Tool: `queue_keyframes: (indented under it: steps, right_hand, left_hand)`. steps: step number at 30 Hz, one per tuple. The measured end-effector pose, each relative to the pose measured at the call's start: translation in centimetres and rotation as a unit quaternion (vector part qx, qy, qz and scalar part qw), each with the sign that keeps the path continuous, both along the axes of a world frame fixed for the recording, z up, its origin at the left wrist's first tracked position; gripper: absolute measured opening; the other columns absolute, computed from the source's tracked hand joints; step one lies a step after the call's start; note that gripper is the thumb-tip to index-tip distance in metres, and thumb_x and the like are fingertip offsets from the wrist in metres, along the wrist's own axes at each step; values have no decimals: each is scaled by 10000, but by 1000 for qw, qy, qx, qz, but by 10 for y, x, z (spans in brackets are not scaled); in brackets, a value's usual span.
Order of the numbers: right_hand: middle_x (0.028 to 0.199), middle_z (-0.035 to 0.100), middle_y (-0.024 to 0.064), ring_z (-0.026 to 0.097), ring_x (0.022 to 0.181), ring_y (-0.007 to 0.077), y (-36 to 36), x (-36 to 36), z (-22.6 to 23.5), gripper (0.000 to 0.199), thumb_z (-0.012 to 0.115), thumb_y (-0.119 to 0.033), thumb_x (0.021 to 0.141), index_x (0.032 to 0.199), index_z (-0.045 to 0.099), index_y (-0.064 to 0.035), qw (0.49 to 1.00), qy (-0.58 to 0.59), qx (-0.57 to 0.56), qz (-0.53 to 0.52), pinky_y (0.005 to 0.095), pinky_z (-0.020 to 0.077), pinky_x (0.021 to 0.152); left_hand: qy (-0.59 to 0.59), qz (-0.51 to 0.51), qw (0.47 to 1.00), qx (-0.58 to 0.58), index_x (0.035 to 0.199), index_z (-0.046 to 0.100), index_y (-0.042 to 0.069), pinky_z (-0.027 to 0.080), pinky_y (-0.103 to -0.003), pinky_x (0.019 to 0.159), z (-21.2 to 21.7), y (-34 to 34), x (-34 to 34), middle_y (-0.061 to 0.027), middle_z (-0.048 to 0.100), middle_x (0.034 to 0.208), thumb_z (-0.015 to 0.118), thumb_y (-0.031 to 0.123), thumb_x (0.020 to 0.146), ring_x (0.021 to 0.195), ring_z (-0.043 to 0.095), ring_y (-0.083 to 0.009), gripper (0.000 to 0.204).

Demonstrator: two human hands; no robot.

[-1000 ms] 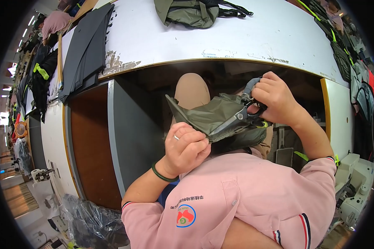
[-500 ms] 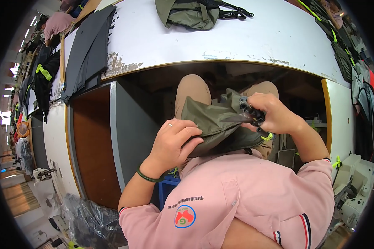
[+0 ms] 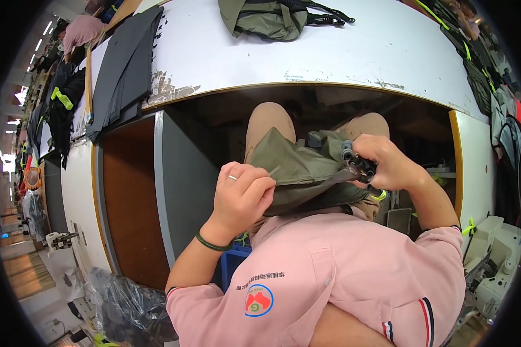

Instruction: Trimming loose threads and edges of a green fabric vest using scissors.

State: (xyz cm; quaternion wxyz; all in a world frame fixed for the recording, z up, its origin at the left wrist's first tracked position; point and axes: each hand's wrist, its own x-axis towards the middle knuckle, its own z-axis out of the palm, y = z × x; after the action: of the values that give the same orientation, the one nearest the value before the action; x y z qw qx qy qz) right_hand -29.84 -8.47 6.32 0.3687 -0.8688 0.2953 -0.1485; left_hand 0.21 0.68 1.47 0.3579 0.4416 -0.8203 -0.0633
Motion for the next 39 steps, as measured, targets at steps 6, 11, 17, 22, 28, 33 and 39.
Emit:
queue_keyframes:
  steps: [6,11,17,22,28,33,39]
  right_hand:
    - [672,564,72,497,632,277,3,-10,-3,276,788,-121,721,730,530,-23,1000,-9,20,-5,352,415,600]
    - [647,508,27,460,611,145,0,-14,3,242,777,-126,752,766,561,-16,977,-5,201,-75,297,388,564]
    - [642,508,-16,461,630,77,-11,-11,-12,222,770,-137,741,738,577,-27,958,16,268,-101,257,376,572]
    - [646,513,-34,458,632,61,-13,-8,-19,209,762,-134,737,729,580,-32,944,10,312,-108,248,373,572]
    - [653,515,-56,463,624,38,-14,-7,-26,207,761,-140,754,728,575,-54,927,12,347,-141,223,368,569]
    - [667,514,-72,461,628,30,-15,-10,-35,213,759,-148,770,736,564,-69,918,6,366,-155,222,366,566]
    - [646,515,21,504,615,104,-12,-6,-14,289,797,-192,752,741,542,-58,981,80,143,-102,271,404,610]
  left_hand:
    - [50,-4,989,142,851,611,56,440,-367,794,-17,-2,0,-55,632,907,714,-1,723,864,578,-247,174]
    - [259,-56,939,220,858,577,34,442,-331,843,-29,-8,10,-51,644,944,653,-16,809,926,572,-196,104]
    - [531,-67,682,498,926,548,41,461,-230,752,-26,-7,12,-14,630,884,569,98,947,800,555,-77,65]
    - [622,-65,566,537,939,539,50,470,-223,736,-31,-4,7,-11,619,856,577,121,961,779,556,-67,83]
    - [587,-55,580,563,1018,566,51,450,-231,826,-30,1,5,0,590,985,644,73,895,901,536,-66,147]
    - [493,-100,690,520,1000,578,54,442,-232,837,-23,7,-7,9,581,982,760,-19,765,913,536,-78,307]
    - [309,-13,932,187,859,568,29,484,-273,734,-31,12,-9,-85,619,912,738,-100,734,811,590,-155,247]
